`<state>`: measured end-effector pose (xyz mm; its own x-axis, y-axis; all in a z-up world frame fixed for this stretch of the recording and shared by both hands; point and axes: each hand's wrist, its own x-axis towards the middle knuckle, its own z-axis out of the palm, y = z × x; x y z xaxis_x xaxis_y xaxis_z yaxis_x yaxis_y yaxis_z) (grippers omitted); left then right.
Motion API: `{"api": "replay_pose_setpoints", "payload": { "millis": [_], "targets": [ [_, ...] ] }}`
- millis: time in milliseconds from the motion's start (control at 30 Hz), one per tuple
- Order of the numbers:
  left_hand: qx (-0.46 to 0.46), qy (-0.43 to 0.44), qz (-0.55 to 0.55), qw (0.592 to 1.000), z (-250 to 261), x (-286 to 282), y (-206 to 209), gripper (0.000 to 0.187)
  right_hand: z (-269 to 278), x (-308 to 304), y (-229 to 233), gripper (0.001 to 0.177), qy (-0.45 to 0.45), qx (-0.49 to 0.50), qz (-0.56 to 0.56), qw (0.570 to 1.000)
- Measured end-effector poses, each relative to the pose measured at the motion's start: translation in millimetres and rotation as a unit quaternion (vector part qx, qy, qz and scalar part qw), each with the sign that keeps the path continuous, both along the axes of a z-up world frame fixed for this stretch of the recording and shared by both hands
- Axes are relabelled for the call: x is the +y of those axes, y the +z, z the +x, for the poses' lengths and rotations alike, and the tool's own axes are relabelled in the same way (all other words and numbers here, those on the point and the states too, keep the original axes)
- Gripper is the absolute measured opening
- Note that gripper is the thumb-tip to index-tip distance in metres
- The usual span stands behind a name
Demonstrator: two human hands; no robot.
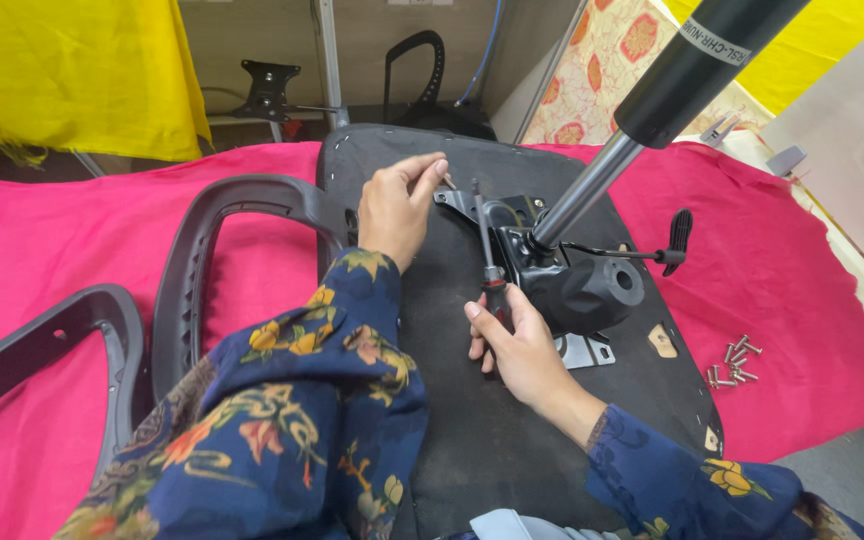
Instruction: The person uses a screwdriver to remove screws from a chair seat, detaching the central gas lift mechanism and then the plastic frame components. The person places the removed parts and screws on the table.
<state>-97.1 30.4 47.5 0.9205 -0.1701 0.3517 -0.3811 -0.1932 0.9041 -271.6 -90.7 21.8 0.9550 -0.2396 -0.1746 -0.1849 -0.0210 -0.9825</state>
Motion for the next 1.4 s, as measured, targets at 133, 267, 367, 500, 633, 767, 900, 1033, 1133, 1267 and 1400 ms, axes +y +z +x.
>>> {"api": "replay_pose_setpoints", "payload": {
  "millis": [133, 267, 367, 500, 633, 767, 900, 1033, 1133, 1267, 1400],
  "targets": [
    [-0.048, -0.034, 0.037, 0.998, -37.2, 13.8, 8.9, 0.026, -5.3, 2.2, 13.0, 0.029, -0.049, 0.008, -0.032, 0.998],
    [-0.076, -0.116, 0.058, 0.989, -76.4, 26.8, 13.1, 0.024, -11.0, 8.8, 30.0, 0.029, -0.054, -0.094, 0.021, 0.994],
    [-0.094, -0.158, 0.105, 0.977, -105.6, 33.0, 14.7, 0.024, -19.4, 8.6, 38.2, 0.028, -0.067, -0.098, 0.044, 0.992],
    [-0.042, -0.197, 0.13, 0.971, -129.3, 38.0, 23.6, 0.025, -38.3, 3.0, 42.0, 0.026, -0.06, -0.112, 0.041, 0.991],
    [0.004, -0.219, 0.161, 0.962, -143.2, 37.2, 33.9, 0.026, -55.2, -8.4, 41.5, 0.028, -0.046, -0.112, 0.104, 0.987],
    [0.071, -0.214, 0.19, 0.955, -155.3, 37.4, 38.7, 0.035, -70.5, -18.6, 40.8, 0.031, -0.035, -0.101, 0.108, 0.988],
    [0.065, -0.176, 0.209, 0.96, -156.9, 36.0, 38.5, 0.042, -87.6, -34.0, 38.5, 0.032, -0.065, -0.095, 0.05, 0.992],
    [0.052, -0.152, 0.281, 0.946, -155.6, 33.2, 35.8, 0.04, -102.4, -58.6, 32.4, 0.034, -0.112, -0.119, 0.036, 0.986],
    [0.044, -0.144, 0.314, 0.938, -156.1, 32.4, 32.1, 0.037, -108.3, -88.1, 24.7, 0.034, -0.156, -0.116, 0.025, 0.981],
    [0.023, -0.114, 0.343, 0.932, -154.2, 29.3, 24.9, 0.032, -116.6, -135.5, 11.4, 0.034, -0.185, -0.126, -0.018, 0.974],
    [-0.098, -0.085, 0.393, 0.91, -154.1, 24.8, 9.3, 0.027, -123.3, -190.3, -7.4, 0.03, -0.224, -0.109, -0.054, 0.967]
  ]
}}
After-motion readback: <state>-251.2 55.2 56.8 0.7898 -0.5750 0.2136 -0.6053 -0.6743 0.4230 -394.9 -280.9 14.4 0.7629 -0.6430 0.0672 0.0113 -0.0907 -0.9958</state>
